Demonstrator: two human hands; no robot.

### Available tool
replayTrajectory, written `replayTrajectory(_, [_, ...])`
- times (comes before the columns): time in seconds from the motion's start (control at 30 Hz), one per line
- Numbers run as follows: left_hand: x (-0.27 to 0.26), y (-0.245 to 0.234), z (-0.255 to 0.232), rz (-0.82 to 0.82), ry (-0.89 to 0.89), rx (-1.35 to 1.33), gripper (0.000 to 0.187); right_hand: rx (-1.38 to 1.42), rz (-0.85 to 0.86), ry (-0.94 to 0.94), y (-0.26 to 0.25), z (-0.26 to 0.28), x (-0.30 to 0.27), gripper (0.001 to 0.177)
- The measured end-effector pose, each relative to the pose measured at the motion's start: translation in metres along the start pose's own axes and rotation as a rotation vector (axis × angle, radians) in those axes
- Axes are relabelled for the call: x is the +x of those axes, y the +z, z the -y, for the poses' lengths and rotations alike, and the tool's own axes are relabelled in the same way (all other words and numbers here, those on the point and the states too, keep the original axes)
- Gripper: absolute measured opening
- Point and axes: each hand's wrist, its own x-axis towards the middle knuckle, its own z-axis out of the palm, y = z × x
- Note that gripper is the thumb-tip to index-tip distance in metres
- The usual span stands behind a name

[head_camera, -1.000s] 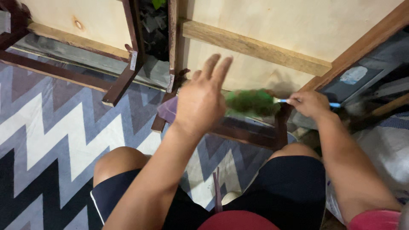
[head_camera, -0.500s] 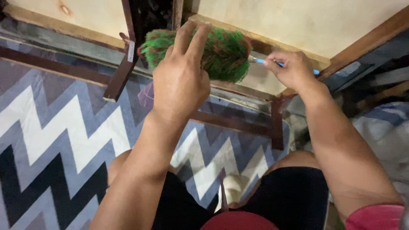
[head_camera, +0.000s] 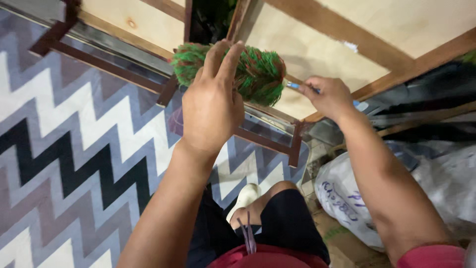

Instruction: The person uses a small brush to sweep dust off a wooden shelf and then wipes a reddish-brown board with a cloth. They pour water from a bottle onto the board and continue wiping it down.

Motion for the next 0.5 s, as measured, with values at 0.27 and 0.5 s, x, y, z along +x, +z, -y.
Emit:
replayTrajectory(0.27, [0.001,-0.116,-0.087,-0.033,-0.199,-0.051,0.067,0.315,0.007,-0.243,-0.070,0.041,-0.056,0.028])
replayTrajectory(0.5, [-0.010,-0.185,-0.076,-0.057,-0.420,-0.044,0.066,0.204,-0.027,-0.315,-0.108,0.106,-0.071,0.020])
